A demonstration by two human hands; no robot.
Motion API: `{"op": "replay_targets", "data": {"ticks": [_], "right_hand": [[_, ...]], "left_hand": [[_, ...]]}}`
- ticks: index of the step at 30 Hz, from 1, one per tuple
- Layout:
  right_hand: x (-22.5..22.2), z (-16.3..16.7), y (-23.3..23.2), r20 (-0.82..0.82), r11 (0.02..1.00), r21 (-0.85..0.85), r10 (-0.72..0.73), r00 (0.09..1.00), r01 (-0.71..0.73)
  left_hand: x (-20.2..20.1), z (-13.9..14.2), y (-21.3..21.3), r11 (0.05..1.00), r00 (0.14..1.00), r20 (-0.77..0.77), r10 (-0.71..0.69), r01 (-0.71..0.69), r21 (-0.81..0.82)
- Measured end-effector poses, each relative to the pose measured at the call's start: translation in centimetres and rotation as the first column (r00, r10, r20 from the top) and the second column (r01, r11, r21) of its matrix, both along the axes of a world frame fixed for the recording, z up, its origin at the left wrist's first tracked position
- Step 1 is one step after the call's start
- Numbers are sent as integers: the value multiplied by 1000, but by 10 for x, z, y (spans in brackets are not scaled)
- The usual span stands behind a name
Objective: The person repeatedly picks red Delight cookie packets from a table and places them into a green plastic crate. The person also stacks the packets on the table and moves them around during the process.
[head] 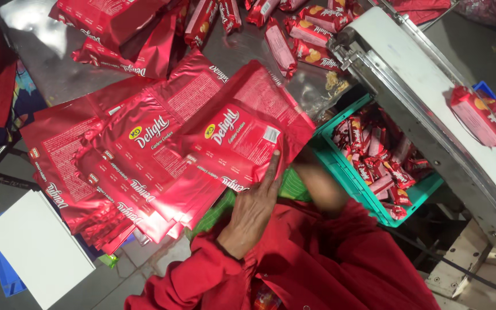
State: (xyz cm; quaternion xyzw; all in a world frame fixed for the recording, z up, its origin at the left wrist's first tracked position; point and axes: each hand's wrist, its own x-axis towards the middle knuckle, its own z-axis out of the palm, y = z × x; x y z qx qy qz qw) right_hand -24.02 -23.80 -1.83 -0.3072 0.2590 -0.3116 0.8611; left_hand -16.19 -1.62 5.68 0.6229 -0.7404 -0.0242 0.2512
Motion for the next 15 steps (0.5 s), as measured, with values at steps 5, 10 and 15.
{"op": "replay_targets", "data": {"ticks": [5,10,15], "right_hand": [[75,-23,-13,-421,735,-660,-188,888,-157],[79,-3,-5,-528,87,-710,-723,446,-699],[-38,93,-10,-731,62,-618,-412,544,-784]], "left_hand": [[41,24,-12,995,997,-63,-41,46,89],[89,67,-19,990,992,-92,83,-72,118],[115,96,-17,939,987,30,155,-157,307]]}}
